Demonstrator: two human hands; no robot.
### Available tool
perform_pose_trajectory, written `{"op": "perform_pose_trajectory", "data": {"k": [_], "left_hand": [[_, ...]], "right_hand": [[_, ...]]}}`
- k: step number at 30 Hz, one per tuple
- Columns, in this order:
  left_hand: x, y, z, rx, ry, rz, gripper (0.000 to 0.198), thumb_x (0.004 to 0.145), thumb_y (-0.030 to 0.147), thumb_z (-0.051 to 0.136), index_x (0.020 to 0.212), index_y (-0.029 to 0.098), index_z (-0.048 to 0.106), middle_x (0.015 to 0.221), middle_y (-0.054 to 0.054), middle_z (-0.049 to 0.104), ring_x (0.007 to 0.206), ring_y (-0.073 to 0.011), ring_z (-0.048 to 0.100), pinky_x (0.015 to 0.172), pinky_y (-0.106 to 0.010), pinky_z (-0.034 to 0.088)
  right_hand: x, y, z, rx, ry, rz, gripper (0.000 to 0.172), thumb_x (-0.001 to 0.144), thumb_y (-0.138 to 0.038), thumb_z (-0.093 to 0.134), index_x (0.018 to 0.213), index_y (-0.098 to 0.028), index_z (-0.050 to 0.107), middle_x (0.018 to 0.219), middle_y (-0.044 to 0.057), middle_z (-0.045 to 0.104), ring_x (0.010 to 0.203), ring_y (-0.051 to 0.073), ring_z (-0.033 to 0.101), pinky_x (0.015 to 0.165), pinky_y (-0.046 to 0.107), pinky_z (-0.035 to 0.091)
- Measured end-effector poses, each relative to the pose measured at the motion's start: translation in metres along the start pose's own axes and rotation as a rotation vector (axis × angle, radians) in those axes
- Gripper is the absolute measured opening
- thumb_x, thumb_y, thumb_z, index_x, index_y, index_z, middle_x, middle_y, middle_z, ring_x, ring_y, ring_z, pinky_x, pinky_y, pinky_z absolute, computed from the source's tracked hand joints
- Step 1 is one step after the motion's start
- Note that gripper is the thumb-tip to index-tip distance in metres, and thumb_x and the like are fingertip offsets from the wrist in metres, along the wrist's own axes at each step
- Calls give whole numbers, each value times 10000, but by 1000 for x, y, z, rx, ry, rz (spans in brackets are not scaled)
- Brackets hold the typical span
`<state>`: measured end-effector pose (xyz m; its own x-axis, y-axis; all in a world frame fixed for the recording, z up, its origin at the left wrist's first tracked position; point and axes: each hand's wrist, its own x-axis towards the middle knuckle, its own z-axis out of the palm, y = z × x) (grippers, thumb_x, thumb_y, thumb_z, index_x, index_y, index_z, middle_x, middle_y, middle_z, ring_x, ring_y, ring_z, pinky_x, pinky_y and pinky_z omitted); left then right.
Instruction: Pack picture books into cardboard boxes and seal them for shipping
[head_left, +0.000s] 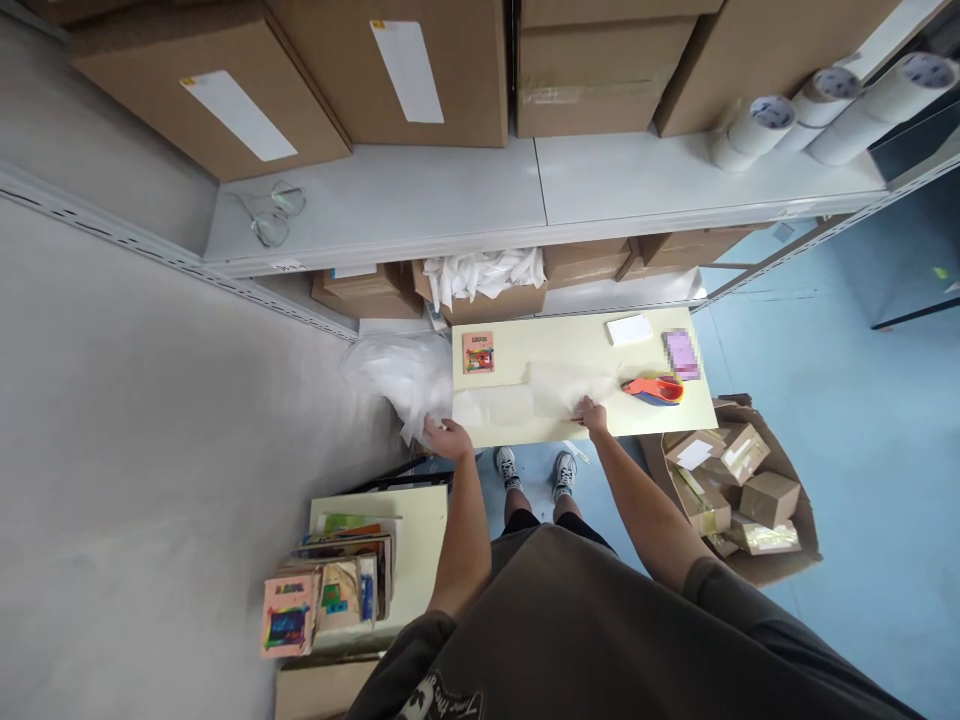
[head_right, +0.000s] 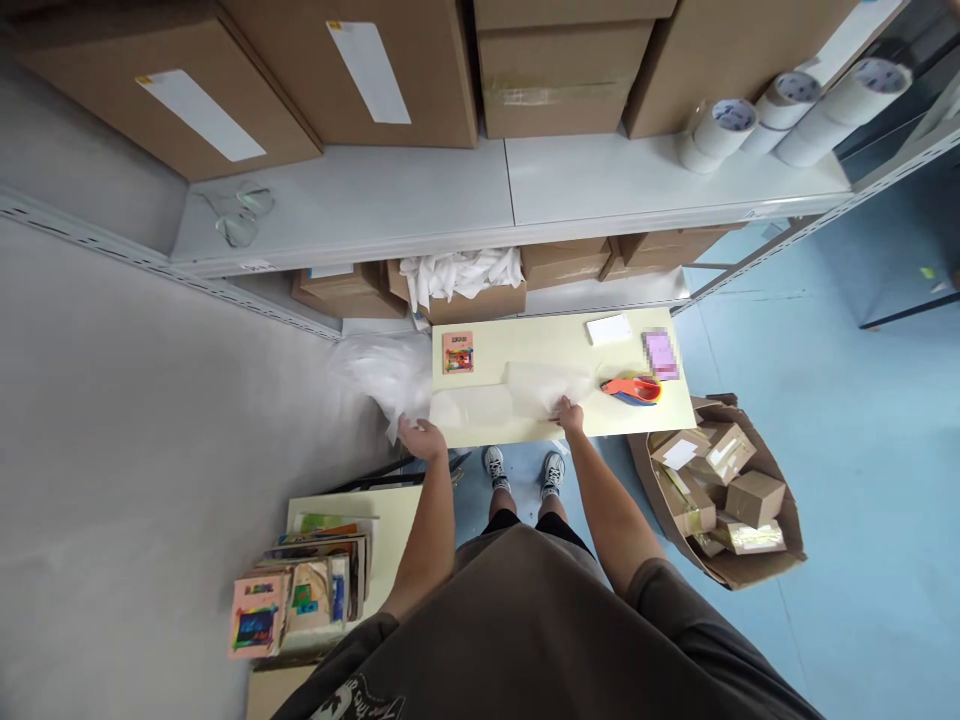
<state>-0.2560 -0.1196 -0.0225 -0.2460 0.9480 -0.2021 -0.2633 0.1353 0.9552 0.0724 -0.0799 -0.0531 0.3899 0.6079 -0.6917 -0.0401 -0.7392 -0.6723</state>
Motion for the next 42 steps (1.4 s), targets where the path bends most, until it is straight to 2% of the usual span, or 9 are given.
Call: {"op": "perform_pose_trajectory", "data": {"k": [3,8,14,18,21,25,33,38,42], "left_hand": [[4,-5,10,222,81,-32,252,905,265,725,1126,156,777,1388,-214,682,1503,-307,466,1277,-412,338],[1,-36,34,837,-41,-174,603,807,313,820,1388,201,705,1695,-180,431,1663,-417,129,1338,-604,138],[-8,-59,44,1418,-202,-146,708,989,309,597,1673,221,433,1805,-106,215,1679,-374,93,1339,-555,237],[-7,-66,43,1458,-197,-139,708,996,319,610,1674,216,434,1801,-100,229,1670,-387,139,1329,-548,284],[-4,-70,37,1447,-164,-139,645,1022,306,564,1657,240,467,1790,-70,270,1667,-363,176,1313,-545,329],[1,-73,29,1399,-118,-139,534,1054,244,453,1570,243,592,1739,-51,392,1648,-325,261,1311,-519,354],[-3,-76,55,1374,-236,-38,634,1066,454,476,1664,244,462,1771,-86,317,1646,-379,240,1300,-569,341],[-12,-71,78,1483,-286,-134,708,1025,566,536,1661,264,464,1792,-122,252,1625,-437,248,1237,-609,381],[-15,-65,81,1492,-303,-93,634,1048,543,494,1638,310,500,1775,-106,309,1579,-426,333,1215,-628,385]], "right_hand": [[3,0,-5,-128,2,59,466,1003,-613,653,808,-191,630,586,43,696,463,165,671,446,234,460],[-11,0,-22,-616,-45,188,531,1000,-635,615,807,-150,710,648,143,739,609,244,739,621,312,539],[-40,-2,-5,-1052,163,-373,425,1065,-466,473,1223,-159,720,1129,196,773,1129,323,703,966,399,524],[-29,-7,29,-1150,-39,-656,560,1063,-416,463,1583,-215,515,1614,162,526,1505,336,431,1149,439,445],[-14,-3,46,-1302,-234,-610,669,1053,-423,515,1691,-277,376,1806,101,211,1653,365,172,1227,496,363],[-3,8,50,-1416,-306,-591,681,1067,-366,490,1721,-303,311,1836,76,50,1681,361,63,1273,521,278],[5,12,54,-1340,-377,-740,693,991,-260,519,1675,-222,418,1822,74,156,1678,347,107,1303,523,269],[4,21,56,-1103,-155,-777,783,911,-177,485,1687,-153,381,1727,120,404,1621,326,290,1280,528,360],[-5,38,59,-1030,-158,-840,703,999,-345,483,1686,-229,391,1758,97,348,1637,353,245,1257,577,381]]}}
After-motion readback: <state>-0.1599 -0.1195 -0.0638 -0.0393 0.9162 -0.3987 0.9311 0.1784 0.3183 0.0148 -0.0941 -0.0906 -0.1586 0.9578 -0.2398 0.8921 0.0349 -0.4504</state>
